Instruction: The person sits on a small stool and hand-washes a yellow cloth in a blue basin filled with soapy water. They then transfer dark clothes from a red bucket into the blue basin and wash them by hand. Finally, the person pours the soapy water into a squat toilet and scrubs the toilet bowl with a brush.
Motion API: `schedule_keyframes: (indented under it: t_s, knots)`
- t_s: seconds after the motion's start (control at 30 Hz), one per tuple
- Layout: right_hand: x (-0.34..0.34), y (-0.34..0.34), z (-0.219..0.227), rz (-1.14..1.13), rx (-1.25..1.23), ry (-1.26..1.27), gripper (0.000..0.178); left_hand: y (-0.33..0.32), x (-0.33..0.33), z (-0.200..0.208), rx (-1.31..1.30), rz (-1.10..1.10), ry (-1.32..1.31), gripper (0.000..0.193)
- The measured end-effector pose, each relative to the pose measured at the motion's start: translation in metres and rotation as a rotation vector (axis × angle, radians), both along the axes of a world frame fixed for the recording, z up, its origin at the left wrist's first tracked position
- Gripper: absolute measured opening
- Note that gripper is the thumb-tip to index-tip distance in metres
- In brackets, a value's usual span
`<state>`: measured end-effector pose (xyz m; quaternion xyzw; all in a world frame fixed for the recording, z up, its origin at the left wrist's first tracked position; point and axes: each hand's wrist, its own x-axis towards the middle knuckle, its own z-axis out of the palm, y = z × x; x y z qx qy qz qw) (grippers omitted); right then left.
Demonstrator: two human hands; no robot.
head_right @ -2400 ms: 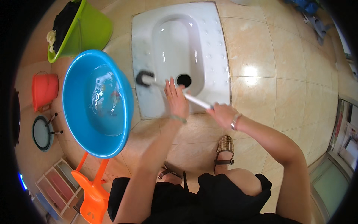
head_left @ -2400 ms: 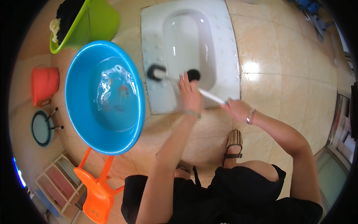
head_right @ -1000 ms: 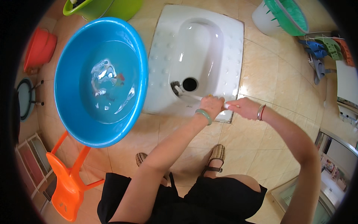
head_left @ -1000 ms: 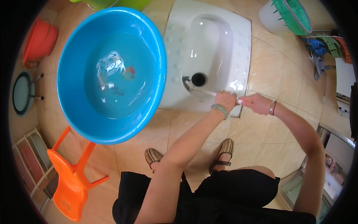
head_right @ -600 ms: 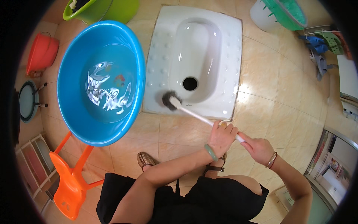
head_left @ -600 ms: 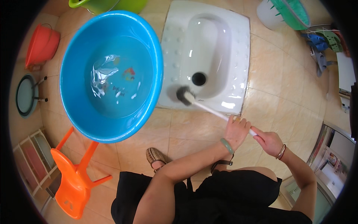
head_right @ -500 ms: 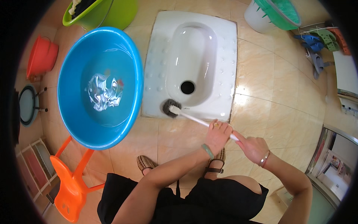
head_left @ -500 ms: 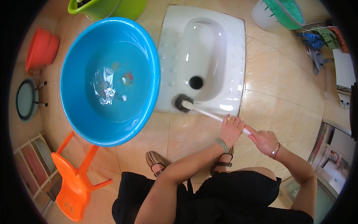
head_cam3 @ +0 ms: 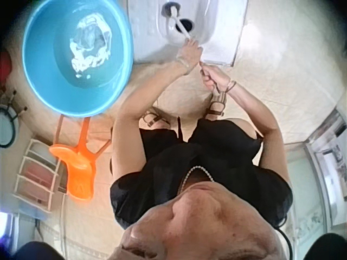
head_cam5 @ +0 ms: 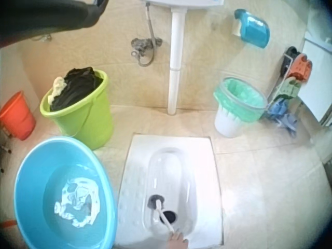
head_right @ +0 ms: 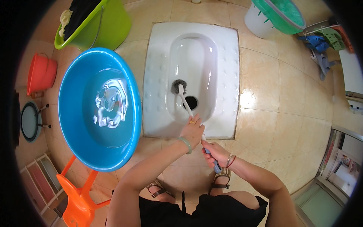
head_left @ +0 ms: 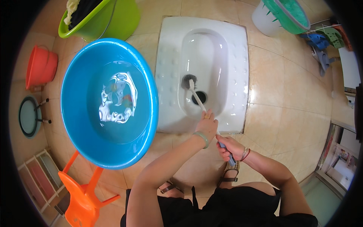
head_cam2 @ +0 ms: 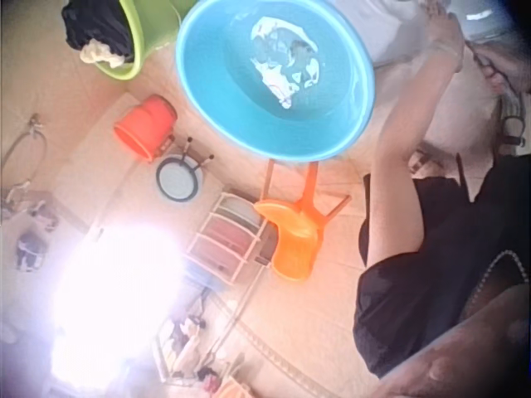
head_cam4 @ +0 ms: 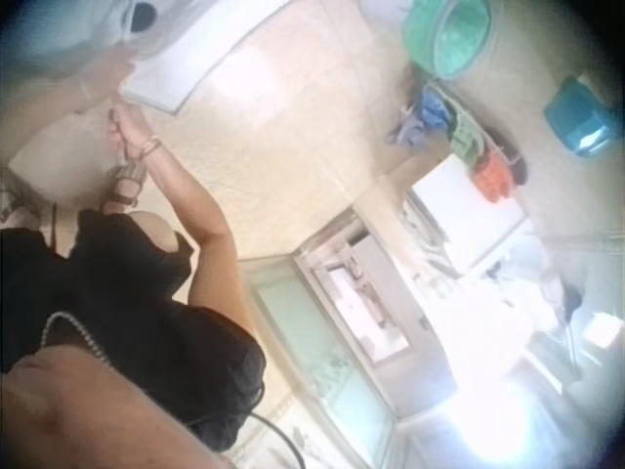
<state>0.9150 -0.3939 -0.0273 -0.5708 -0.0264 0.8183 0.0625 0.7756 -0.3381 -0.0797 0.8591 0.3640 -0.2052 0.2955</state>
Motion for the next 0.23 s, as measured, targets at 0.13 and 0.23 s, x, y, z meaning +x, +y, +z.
schedule_keyframes:
  t_s: [0.13, 0.23]
  knots:
    - [-0.010, 0.072, -0.042, -0.084, 0.159, 0.024, 0.045, 0.086, 0.003, -0.056, 0.307, 0.095, -0.037, 0.034]
    - [-0.043, 0.147, -0.050, -0.095, 0.175, 0.035, 0.044, 0.177, -0.033, -0.073, 0.315, 0.281, -0.132, 0.036]
